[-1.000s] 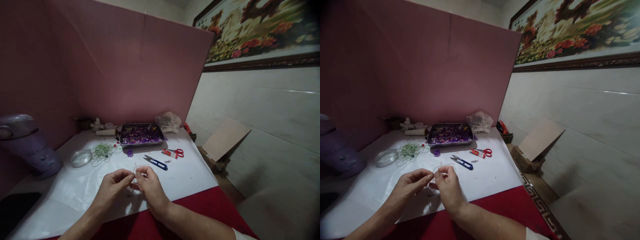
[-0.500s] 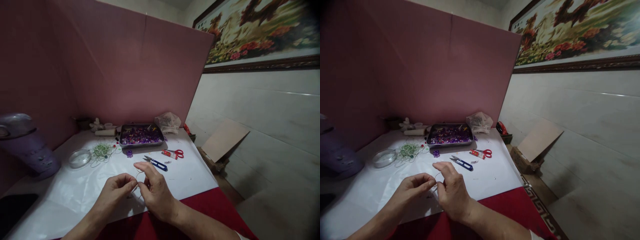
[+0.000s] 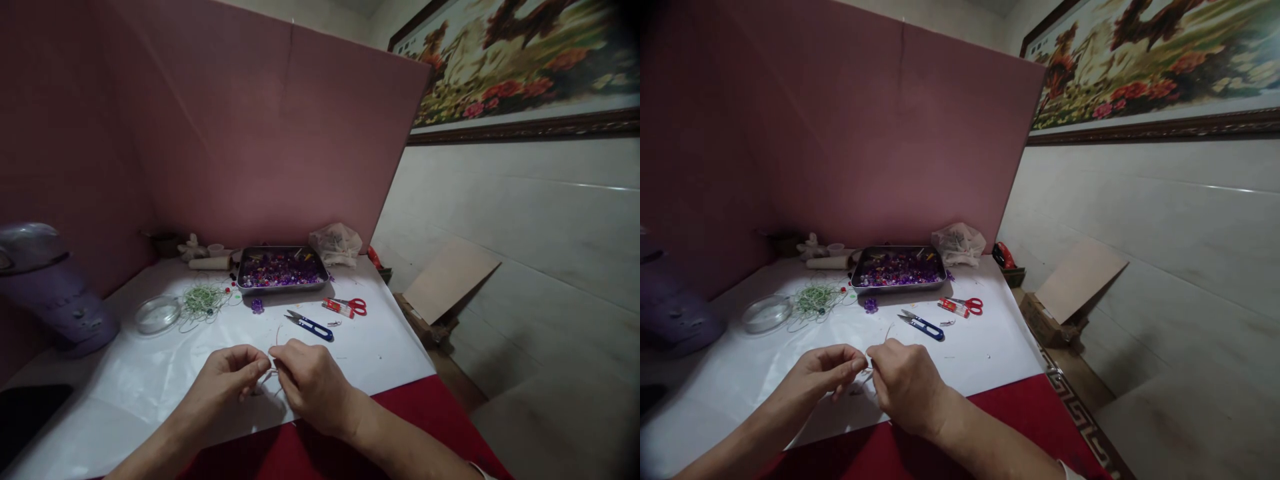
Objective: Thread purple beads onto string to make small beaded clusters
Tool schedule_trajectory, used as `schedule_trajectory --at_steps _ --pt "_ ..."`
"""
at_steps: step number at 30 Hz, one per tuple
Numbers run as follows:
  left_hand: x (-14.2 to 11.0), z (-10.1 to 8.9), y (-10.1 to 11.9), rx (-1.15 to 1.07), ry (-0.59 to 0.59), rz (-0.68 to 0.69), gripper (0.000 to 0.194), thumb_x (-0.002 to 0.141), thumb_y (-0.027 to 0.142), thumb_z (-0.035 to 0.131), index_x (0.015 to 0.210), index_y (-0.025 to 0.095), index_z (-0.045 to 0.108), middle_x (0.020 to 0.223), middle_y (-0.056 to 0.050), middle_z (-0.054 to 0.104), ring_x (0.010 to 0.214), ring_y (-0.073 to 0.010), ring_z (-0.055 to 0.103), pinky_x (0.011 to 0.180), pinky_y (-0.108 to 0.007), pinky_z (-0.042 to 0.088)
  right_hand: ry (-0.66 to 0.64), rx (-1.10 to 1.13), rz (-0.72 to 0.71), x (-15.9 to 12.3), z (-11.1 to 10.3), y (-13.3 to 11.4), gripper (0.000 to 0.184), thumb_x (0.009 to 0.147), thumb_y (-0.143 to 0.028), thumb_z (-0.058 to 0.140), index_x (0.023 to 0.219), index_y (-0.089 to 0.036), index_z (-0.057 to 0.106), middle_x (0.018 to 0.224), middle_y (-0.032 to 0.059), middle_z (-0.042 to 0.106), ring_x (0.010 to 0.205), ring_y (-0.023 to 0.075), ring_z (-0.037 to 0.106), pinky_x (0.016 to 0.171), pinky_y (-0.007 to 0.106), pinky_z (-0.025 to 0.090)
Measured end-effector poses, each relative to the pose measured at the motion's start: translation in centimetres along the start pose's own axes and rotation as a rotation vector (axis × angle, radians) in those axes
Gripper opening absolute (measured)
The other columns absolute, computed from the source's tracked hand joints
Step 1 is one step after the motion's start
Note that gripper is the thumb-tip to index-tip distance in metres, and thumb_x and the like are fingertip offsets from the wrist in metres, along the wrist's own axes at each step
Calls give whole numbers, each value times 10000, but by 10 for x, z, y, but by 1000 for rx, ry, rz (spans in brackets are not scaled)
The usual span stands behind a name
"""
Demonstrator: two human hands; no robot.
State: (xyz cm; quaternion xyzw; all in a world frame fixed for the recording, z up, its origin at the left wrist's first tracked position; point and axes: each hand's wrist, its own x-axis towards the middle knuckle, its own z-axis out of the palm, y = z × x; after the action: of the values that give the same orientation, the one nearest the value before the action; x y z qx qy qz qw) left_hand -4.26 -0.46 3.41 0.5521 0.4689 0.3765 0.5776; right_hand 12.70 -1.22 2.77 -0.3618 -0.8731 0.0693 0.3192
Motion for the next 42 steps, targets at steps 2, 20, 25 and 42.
schedule_trajectory --at_steps 2,20,25,42 --pt "0 0 1 -6 -14 1 322 666 412 684 502 159 571 428 46 459 441 -94 359 480 -239 249 -26 34 15 0 -2 -1 190 823 -88 444 914 -158 595 754 71 637 705 191 587 635 266 435" --pt "-1 -2 -5 -164 -74 -61 295 709 425 675 741 133 648 470 43 501 407 -67 345 412 -203 222 -73 161 113 -1 -9 -5 351 767 -48 433 1074 -154 566 856 68 687 744 189 639 717 265 462" --pt "0 1 -7 -135 -67 -87 297 704 430 686 675 143 616 443 54 477 395 -59 312 406 -200 189 -81 157 99 -1 -8 -4 427 732 -52 436 1126 -166 555 847 63 692 709 184 633 693 265 466" --pt "-2 -8 -3 0 194 48 258 712 384 679 817 149 696 765 -52 692 582 -117 521 515 -214 384 -126 71 108 -2 -8 -1 482 744 -67 450 1213 -156 509 849 81 703 709 201 646 689 291 474"
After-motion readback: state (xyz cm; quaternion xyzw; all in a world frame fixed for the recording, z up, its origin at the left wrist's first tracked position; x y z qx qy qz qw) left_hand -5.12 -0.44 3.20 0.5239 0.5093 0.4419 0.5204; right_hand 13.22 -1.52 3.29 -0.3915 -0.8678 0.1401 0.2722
